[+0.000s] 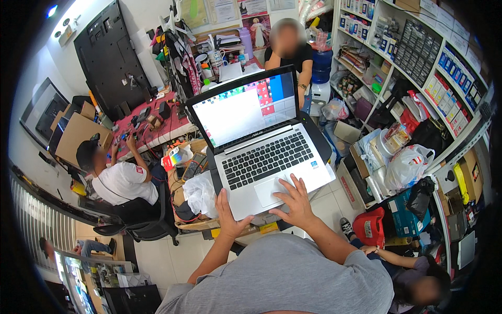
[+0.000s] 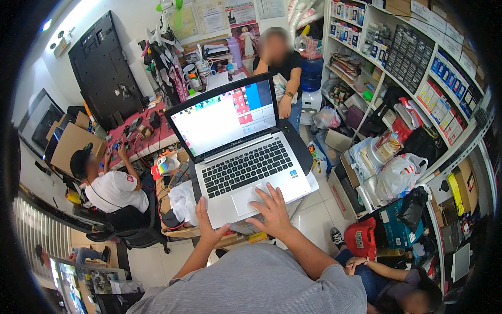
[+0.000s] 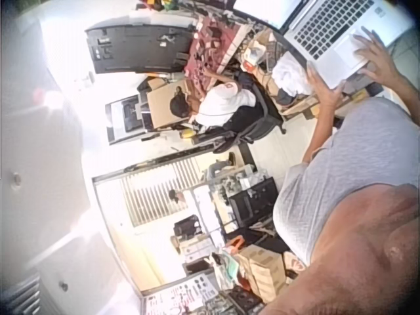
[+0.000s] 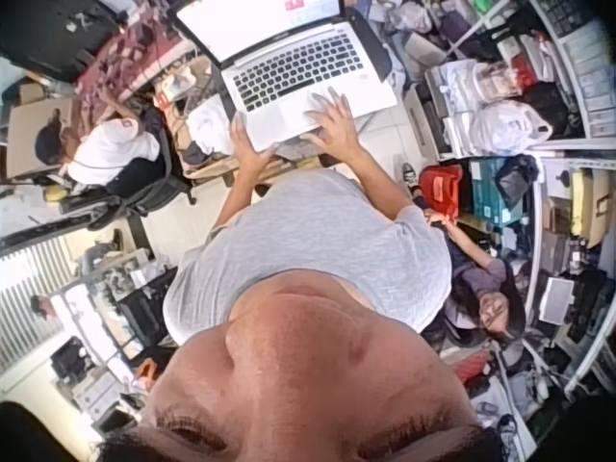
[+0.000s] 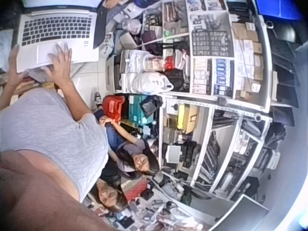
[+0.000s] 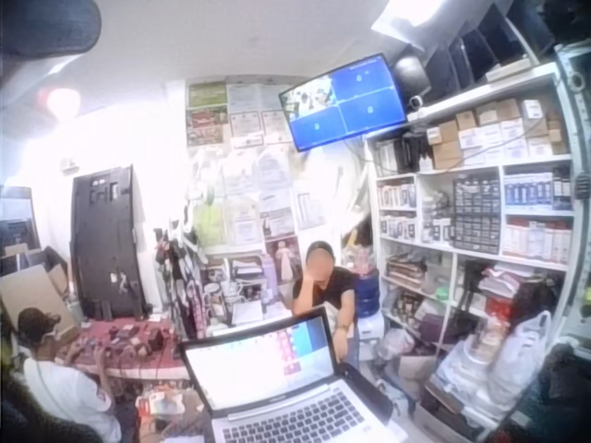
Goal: The person opens a laptop, connects a power cable, and operates the keyboard and touchpad to interact with the login screen and user interface.
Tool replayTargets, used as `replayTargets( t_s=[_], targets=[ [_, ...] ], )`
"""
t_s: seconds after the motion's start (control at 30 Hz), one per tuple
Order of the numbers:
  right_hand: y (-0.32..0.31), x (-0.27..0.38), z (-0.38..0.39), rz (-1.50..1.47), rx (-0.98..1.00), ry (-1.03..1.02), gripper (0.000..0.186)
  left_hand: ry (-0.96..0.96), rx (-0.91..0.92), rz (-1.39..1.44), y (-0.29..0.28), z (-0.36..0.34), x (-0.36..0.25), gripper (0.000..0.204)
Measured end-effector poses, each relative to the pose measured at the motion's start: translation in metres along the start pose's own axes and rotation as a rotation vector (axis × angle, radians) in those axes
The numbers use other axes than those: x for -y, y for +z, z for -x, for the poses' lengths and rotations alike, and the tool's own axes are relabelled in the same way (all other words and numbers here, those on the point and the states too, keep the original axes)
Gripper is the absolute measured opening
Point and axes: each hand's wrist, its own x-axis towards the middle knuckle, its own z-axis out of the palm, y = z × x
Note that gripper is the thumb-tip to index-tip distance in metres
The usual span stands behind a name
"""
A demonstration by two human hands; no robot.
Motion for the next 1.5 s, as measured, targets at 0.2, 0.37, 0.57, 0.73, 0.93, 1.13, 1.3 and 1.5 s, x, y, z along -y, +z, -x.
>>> replayTargets(
  t_s=[0.2, 0.37, 0.57, 0.73, 0.93, 1.13, 1.3, 1.5],
  targets=[
    [0.001, -0.002, 0.001, -0.03, -0.019, -0.044, 0.042, -0.003, 0.008, 0.02, -0.001, -0.001, 0.001, 0.125],
    [0.001, -0.002, 0.0, 0.0, -0.022, 0.003, 0.046, -0.009, 0.015, 0.023, -0.002, -0.001, -0.001, 0.124],
    [-0.003, 0.0, -0.004, 0.026, -0.046, 0.038, 0.052, -0.019, 0.022, 0.009, -0.001, 0.0, 0.0, 0.125],
    [-0.002, 0.001, -0.003, 0.043, -0.024, 0.026, 0.051, -0.012, 0.024, 0.008, -0.002, -0.001, 0.0, 0.125],
    [-0.002, 0.001, -0.005, 0.068, -0.047, 0.067, 0.048, -0.012, 0.018, 0.005, -0.001, 0.0, 0.002, 0.125],
    [-0.003, 0.0, -0.004, 0.047, -0.034, 0.054, 0.047, -0.015, 0.012, 0.031, 0.0, 0.0, 0.0, 0.124],
    [-0.007, 0.002, -0.004, 0.044, -0.014, 0.076, 0.047, 0.018, 0.014, 0.032, 0.003, 0.001, 0.004, 0.122],
    [-0.007, 0.001, 0.0, 0.007, -0.004, 0.075, 0.052, 0.004, 0.021, 0.07, 0.004, 0.01, 0.012, 0.122]
  ],
)
